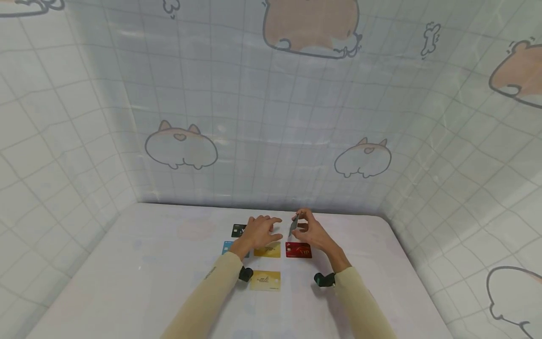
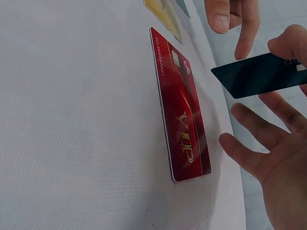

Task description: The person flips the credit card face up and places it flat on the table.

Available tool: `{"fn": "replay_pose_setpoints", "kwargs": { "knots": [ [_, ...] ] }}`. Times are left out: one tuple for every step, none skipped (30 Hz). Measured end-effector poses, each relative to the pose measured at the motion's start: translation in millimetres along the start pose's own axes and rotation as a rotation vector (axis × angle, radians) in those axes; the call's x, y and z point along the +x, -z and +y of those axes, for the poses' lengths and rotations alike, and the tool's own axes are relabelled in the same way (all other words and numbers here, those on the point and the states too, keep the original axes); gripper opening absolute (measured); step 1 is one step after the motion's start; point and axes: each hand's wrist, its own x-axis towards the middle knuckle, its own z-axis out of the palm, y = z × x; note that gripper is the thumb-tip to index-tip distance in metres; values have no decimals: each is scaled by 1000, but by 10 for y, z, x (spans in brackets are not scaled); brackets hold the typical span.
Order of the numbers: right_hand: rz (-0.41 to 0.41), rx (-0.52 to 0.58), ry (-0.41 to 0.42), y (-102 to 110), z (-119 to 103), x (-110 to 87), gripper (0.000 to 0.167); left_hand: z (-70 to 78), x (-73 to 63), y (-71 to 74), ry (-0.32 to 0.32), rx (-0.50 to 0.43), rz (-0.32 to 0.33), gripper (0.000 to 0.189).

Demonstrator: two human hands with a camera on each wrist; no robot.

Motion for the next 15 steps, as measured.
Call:
{"fn": "replay_pose_setpoints", "kwargs": {
  "knots": [
    [2,-4,-4,-2,-2,-1,62,-3,-1,0,2,-2,2,56],
    [6,-11,-8,-3,-5,-2,62,-5,-2,1,3,-4,3,56],
    [11,-21,-10,-5,-9,-4,62,-6,-4,3,4,-6,3,56],
    [13,-25,-7,-5,-12,-4,62,-6,-5,4,6,-6,4,56],
    [16,-30,-2,-5,-15,-3,62,-7,-5,5,7,-7,4,56],
    [18,-35,5,-5,-17,-1,62,-6,-6,9,8,-8,6,56],
    [21,-42,12,-6,-21,2,62,-6,-8,12,8,-8,7,55],
    [24,-50,18,-6,-26,6,63,-7,-7,13,7,-8,9,55],
    [26,-53,25,-5,-25,12,63,-7,-5,15,7,-9,11,55],
    [29,-59,27,-4,-26,17,62,-9,-1,17,7,-8,13,55],
    [31,-62,28,-3,-26,23,61,-12,2,17,6,-8,15,55],
    [33,-66,27,-3,-24,28,60,-14,5,18,5,-8,17,55],
    [35,-73,25,-3,-21,33,59,-18,9,17,4,-7,19,55],
    [36,-82,23,-2,-20,37,59,-22,13,16,3,-8,21,55],
    [38,-90,21,-2,-17,41,59,-26,15,16,2,-8,23,55]
  ]
}}
